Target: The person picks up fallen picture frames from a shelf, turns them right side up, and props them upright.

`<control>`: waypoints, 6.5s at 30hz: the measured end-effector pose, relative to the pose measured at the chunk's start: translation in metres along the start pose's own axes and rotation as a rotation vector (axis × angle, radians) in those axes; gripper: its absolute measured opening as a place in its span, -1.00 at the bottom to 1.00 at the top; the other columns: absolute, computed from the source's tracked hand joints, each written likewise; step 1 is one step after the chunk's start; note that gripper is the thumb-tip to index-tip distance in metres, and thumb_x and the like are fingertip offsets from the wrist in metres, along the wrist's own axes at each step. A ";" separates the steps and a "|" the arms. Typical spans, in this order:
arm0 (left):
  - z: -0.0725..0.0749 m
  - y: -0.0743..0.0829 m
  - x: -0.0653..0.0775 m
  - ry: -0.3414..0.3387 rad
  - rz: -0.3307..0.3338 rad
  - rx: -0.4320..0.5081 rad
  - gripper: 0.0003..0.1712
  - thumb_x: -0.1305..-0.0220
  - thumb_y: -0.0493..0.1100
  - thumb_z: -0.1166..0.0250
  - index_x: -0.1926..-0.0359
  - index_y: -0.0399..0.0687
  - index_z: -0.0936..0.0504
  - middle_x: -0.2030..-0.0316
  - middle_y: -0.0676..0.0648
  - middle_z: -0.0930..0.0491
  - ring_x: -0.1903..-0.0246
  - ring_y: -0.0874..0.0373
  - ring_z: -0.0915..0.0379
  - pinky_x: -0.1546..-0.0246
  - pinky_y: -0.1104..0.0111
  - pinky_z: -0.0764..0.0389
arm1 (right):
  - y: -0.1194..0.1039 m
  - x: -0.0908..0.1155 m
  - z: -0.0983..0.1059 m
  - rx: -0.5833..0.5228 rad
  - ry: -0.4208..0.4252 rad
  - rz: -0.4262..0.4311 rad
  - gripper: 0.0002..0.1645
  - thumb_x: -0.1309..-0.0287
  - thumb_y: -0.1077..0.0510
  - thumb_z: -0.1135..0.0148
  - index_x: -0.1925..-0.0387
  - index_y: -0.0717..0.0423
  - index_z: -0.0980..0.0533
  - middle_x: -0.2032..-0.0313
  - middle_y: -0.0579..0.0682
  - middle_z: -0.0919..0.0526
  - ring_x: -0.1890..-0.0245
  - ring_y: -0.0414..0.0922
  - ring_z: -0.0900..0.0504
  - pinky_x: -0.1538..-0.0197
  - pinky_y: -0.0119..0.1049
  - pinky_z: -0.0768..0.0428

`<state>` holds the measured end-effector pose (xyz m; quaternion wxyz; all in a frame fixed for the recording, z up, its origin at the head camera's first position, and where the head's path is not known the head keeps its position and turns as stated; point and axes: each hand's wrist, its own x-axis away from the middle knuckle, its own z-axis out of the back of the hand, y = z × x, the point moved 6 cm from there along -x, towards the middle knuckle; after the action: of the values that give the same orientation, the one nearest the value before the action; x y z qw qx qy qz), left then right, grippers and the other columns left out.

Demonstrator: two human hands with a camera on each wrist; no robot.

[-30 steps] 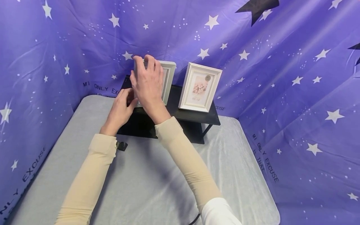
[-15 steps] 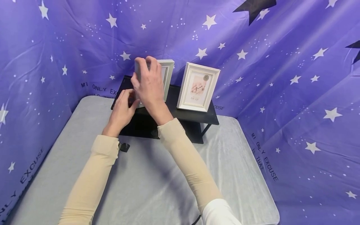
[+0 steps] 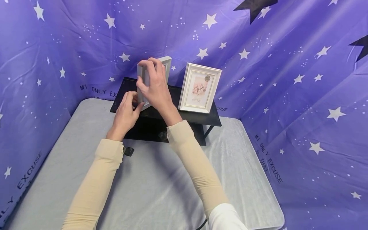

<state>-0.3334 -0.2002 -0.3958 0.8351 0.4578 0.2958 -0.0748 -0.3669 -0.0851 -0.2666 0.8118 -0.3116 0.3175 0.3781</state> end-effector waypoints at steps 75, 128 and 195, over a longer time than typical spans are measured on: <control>-0.032 0.019 0.001 0.112 0.040 -0.251 -0.72 -0.59 -0.12 -0.22 -0.15 -0.15 -0.66 -0.09 -0.21 -0.66 -0.16 -0.18 -0.57 -0.06 -0.07 -0.53 | 0.041 0.003 0.024 -0.652 0.047 -0.006 -0.70 -0.21 0.58 -0.27 0.06 0.48 -0.40 -0.13 0.22 -0.39 -0.28 0.07 -0.43 -0.56 -0.23 -0.41; -0.001 -0.016 -0.002 0.281 0.089 -0.292 -0.69 -0.68 -0.18 -0.06 -0.25 -0.18 -0.58 -0.05 -0.29 -0.63 -0.10 -0.28 -0.53 -0.16 -0.08 -0.55 | -0.007 -0.003 0.013 -0.646 -0.043 0.063 -0.77 -0.28 0.58 -0.20 0.05 0.55 -0.43 -0.17 0.50 -0.43 -0.39 0.29 -0.37 -0.58 -0.33 -0.34; -0.026 0.036 0.010 0.259 0.142 0.206 -0.33 -0.59 -0.19 -0.19 -0.61 -0.03 -0.25 -0.42 -0.24 -0.28 -0.32 -0.09 -0.45 -0.34 0.04 -0.50 | 0.114 0.009 -0.064 -0.538 -0.105 -0.676 -0.21 -0.67 -0.36 0.34 -0.64 -0.08 -0.23 -0.59 -0.11 -0.35 -0.52 -0.22 -0.35 -0.53 -0.30 -0.33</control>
<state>-0.3222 -0.1570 -0.3859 0.7418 0.5665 0.3587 0.0139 -0.4734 -0.0700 -0.3423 0.7950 -0.5788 0.0461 0.1759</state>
